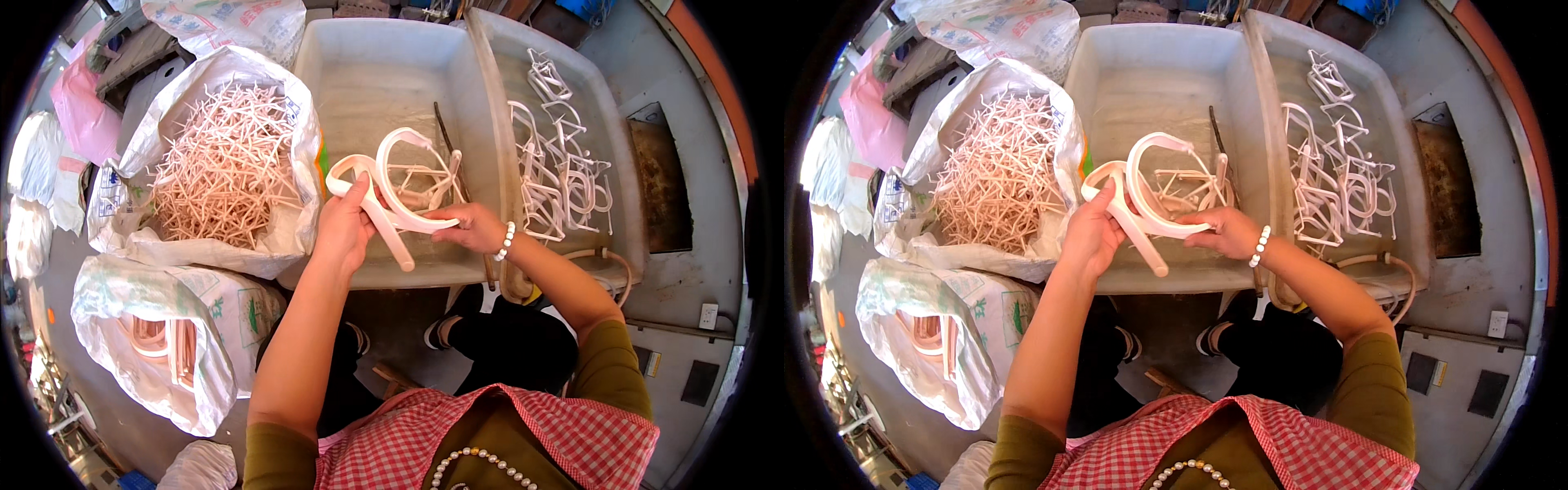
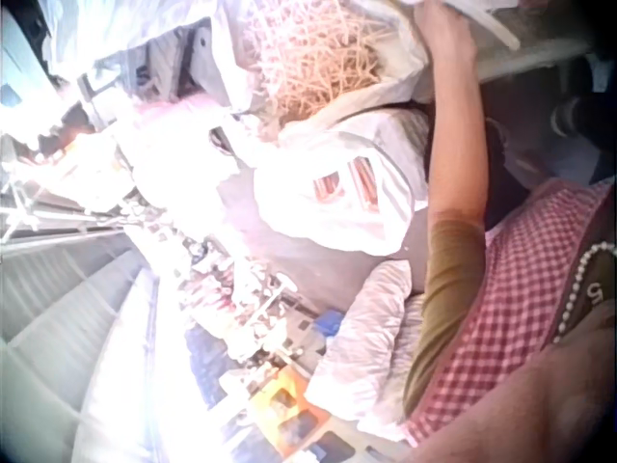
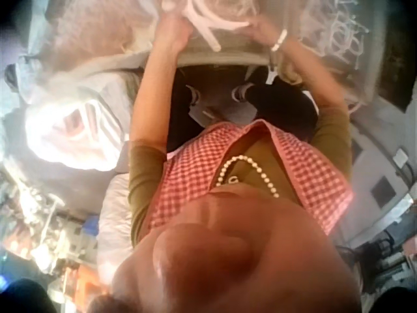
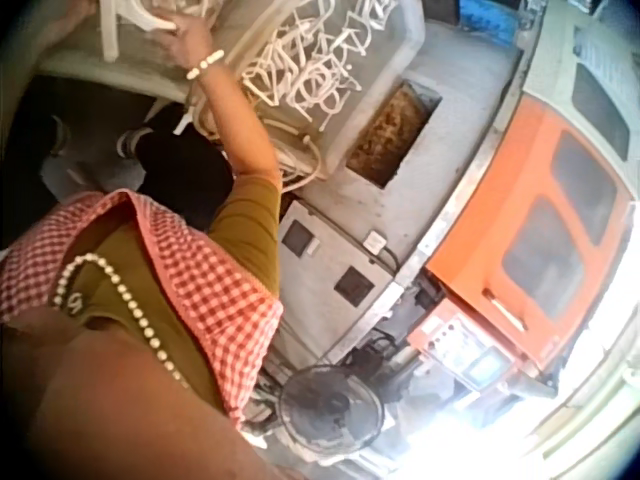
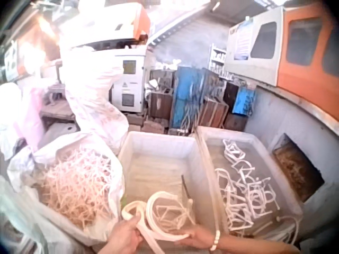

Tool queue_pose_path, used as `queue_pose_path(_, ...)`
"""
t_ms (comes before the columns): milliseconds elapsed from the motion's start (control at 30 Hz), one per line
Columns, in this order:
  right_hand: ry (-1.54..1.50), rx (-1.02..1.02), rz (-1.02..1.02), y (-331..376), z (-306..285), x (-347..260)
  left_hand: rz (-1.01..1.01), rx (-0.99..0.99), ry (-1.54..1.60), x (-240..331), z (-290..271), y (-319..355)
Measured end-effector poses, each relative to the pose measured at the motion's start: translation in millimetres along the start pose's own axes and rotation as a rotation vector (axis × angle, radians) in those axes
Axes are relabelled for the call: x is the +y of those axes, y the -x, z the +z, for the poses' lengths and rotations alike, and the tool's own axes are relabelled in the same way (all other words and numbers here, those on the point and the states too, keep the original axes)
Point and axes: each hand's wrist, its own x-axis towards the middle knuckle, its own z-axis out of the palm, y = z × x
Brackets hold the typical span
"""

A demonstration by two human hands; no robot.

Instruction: The person assembles white plastic hangers by inserting curved plastic arms into metal frames. They handle the components by hand, occasionally using a spray can to lubricate the parts for easier insertion. The finished hangers are placed into a large white sack.

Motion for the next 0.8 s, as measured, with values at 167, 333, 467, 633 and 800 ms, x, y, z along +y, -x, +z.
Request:
queue_pose_path(167,-0.552,0.246,0.144,0.7,5.2,-11.0,0.116,-0.069,0.076,-6.3,15.1,4.8)
queue_pose_path(333,-0.880,0.574,0.092,-3.7,-11.9,-35.6,0.482,-0.176,-0.689,-15.4,21.1,20.7)
queue_pose_path(467,-0.736,0.638,0.012,-1.2,-20.2,-68.8,0.757,-0.138,-1.199,-18.2,14.2,21.8)
queue_pose_path(633,-0.526,0.540,0.004,-6.7,-3.3,-102.4,0.880,-0.116,-1.214,-25.0,18.5,25.9)
queue_pose_path(800,-0.522,0.502,0.198,-16.7,12.9,-114.5,0.970,-0.112,-1.300,-43.1,23.7,33.0)
